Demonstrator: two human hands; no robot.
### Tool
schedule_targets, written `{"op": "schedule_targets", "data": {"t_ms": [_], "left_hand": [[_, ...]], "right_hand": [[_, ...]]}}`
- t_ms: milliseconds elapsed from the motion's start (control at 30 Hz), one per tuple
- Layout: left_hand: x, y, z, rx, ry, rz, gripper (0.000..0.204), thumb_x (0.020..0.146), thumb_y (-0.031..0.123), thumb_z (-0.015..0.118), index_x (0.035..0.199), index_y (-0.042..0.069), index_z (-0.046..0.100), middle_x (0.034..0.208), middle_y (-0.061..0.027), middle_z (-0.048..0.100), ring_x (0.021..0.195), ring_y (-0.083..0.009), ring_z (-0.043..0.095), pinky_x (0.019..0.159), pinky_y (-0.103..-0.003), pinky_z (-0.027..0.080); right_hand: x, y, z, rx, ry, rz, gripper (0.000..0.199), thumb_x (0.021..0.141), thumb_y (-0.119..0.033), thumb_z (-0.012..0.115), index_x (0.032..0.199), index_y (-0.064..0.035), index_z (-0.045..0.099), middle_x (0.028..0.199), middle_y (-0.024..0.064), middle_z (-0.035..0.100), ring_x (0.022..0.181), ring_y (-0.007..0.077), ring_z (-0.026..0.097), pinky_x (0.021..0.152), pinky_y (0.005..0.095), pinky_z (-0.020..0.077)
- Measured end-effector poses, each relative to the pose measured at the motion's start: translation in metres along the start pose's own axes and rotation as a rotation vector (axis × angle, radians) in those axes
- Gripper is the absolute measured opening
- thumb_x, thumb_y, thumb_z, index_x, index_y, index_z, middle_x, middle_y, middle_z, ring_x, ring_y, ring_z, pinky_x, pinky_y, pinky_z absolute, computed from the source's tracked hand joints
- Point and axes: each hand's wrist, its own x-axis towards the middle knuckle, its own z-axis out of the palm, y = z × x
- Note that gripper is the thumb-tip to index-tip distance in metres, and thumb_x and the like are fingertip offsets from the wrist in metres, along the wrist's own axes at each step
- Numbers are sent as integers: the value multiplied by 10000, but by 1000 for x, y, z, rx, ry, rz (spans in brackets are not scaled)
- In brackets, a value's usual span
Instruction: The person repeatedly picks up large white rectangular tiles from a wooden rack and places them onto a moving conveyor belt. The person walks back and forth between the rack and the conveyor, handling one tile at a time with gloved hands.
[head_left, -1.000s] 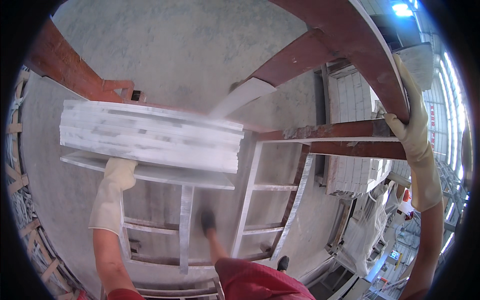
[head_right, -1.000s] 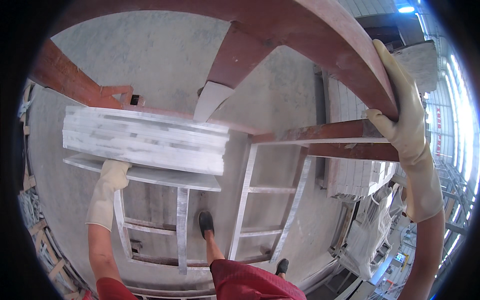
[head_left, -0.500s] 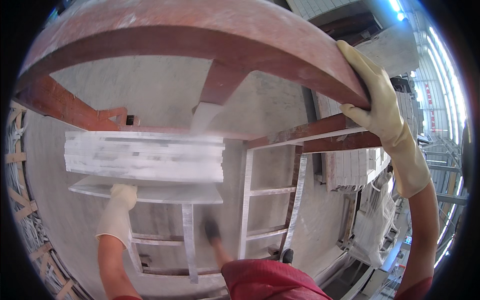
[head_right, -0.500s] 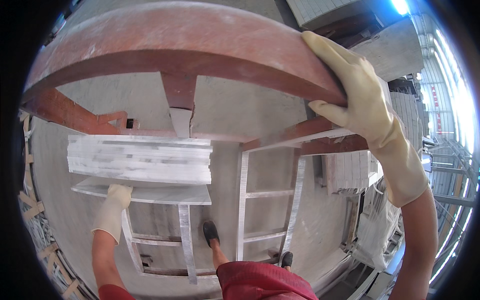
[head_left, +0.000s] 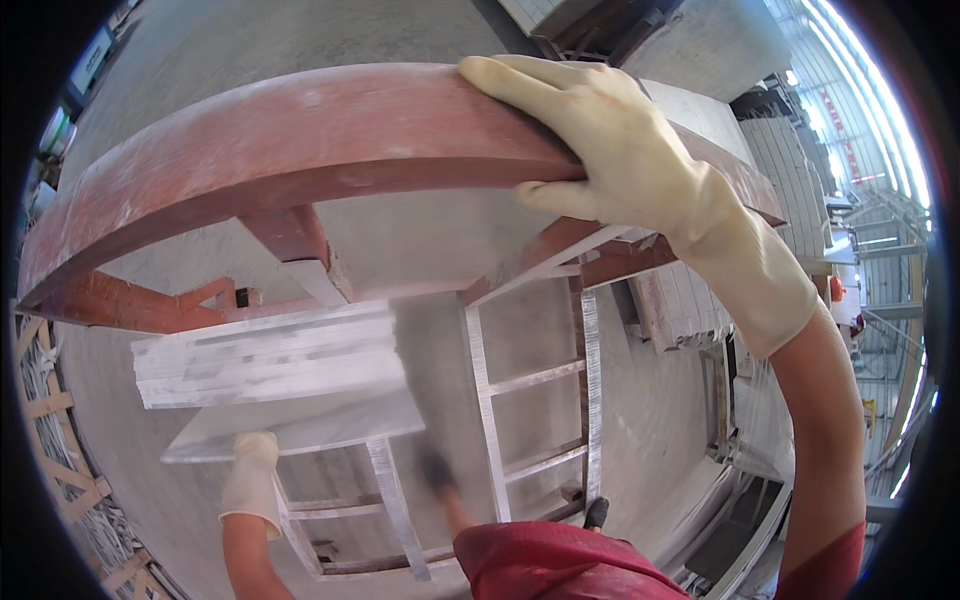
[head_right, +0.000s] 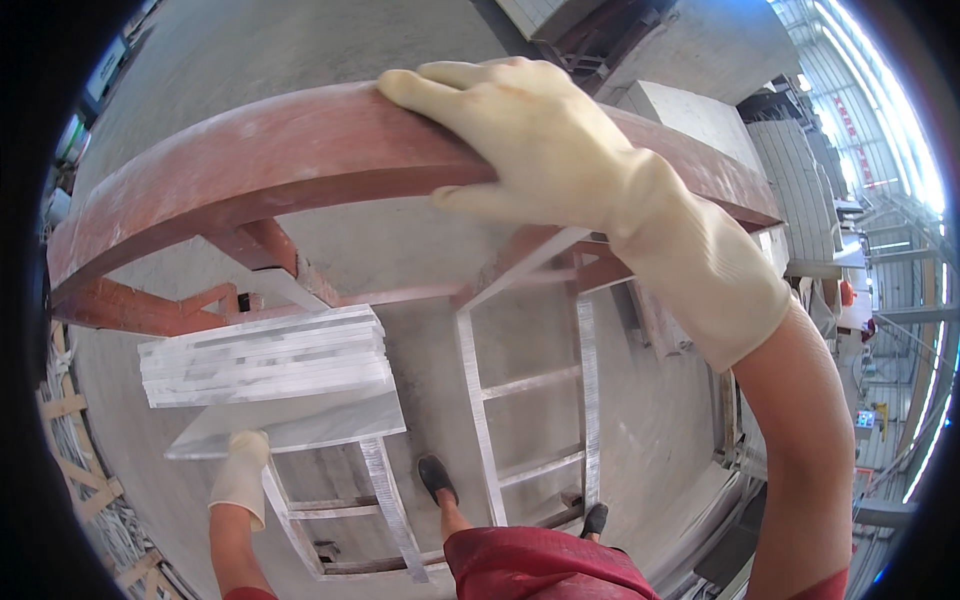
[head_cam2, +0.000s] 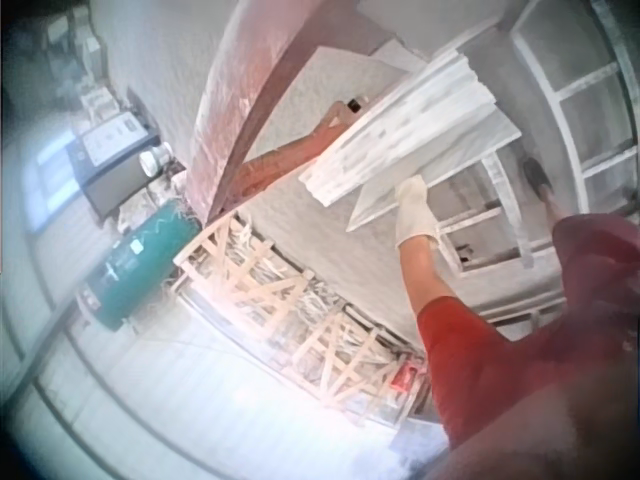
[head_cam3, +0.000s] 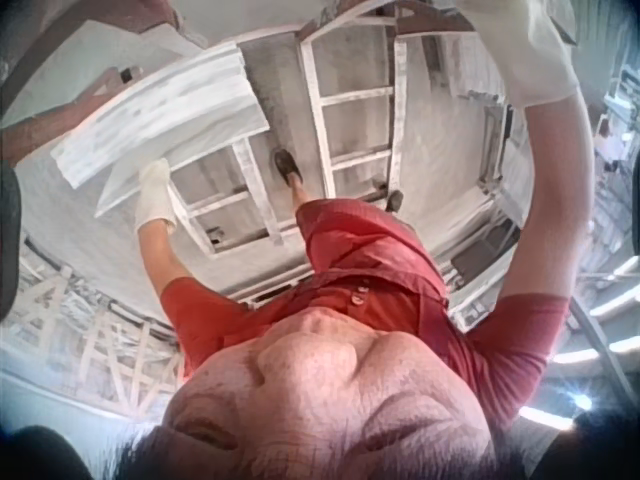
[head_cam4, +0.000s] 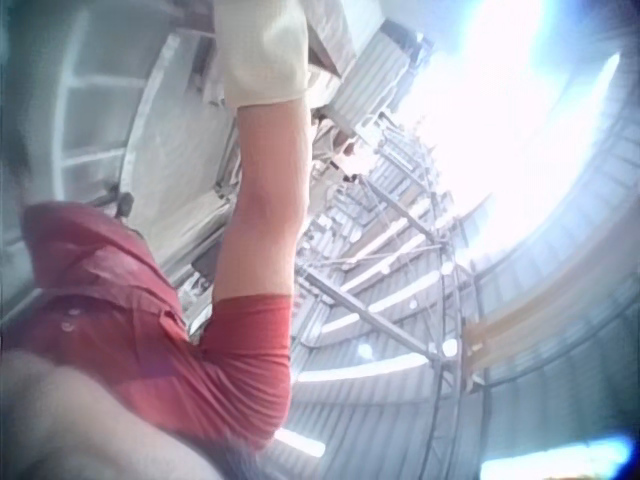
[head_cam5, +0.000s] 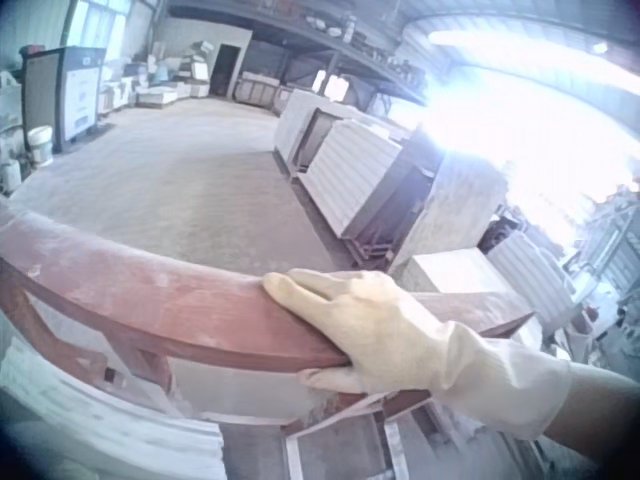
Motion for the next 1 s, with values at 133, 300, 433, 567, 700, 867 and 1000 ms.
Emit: {"op": "schedule_targets", "data": {"t_ms": [133,300,433,567,700,867,1000], "left_hand": [[-33,38,-12,-3,-179,11,322,919,164,516,1171,94,705,1200,-127,687,1123,-318,655,928,-423,539],[-119,108,-83,62,-354,134,327,868,141,559,1153,132,719,1197,-133,685,1092,-325,669,916,-437,552],[-200,144,-104,-64,-363,194,370,864,147,557,1213,130,678,1180,-145,683,1092,-351,664,893,-476,557],[-256,179,-97,53,-501,253,379,860,158,565,1222,93,658,1151,-181,690,1090,-371,659,923,-475,539],[-315,203,-85,-78,-137,363,254,850,174,612,1050,45,700,998,-209,710,934,-355,699,806,-466,557],[-388,265,-98,-144,-119,500,284,903,180,500,1064,13,665,1013,-257,695,1004,-402,676,885,-500,534],[-410,325,-114,-14,-68,557,300,916,234,500,1039,23,674,988,-253,698,993,-404,675,876,-504,533]], "right_hand": [[-1,0,0,-34,28,-11,670,702,-232,771,1288,-33,513,1057,154,635,942,371,630,819,440,503],[-5,1,2,8,-32,52,738,676,-220,752,1338,-9,502,1179,178,622,1018,379,617,860,453,497],[-7,1,3,-19,60,-2,665,702,-247,746,1290,-19,534,1117,150,641,990,354,629,851,443,502],[-20,-14,4,-232,167,49,541,734,-271,742,1198,-45,581,1044,124,645,958,322,629,860,420,501],[-125,-60,6,-186,528,273,435,722,-214,721,1109,-58,602,1013,106,623,945,301,611,851,428,500],[-413,-161,9,233,829,1446,462,924,-151,622,1361,-19,549,1323,159,610,1228,263,576,1011,345,466],[-584,-334,88,433,868,2359,605,996,-464,500,1429,-42,467,1438,185,510,1339,312,475,1107,388,372]]}}
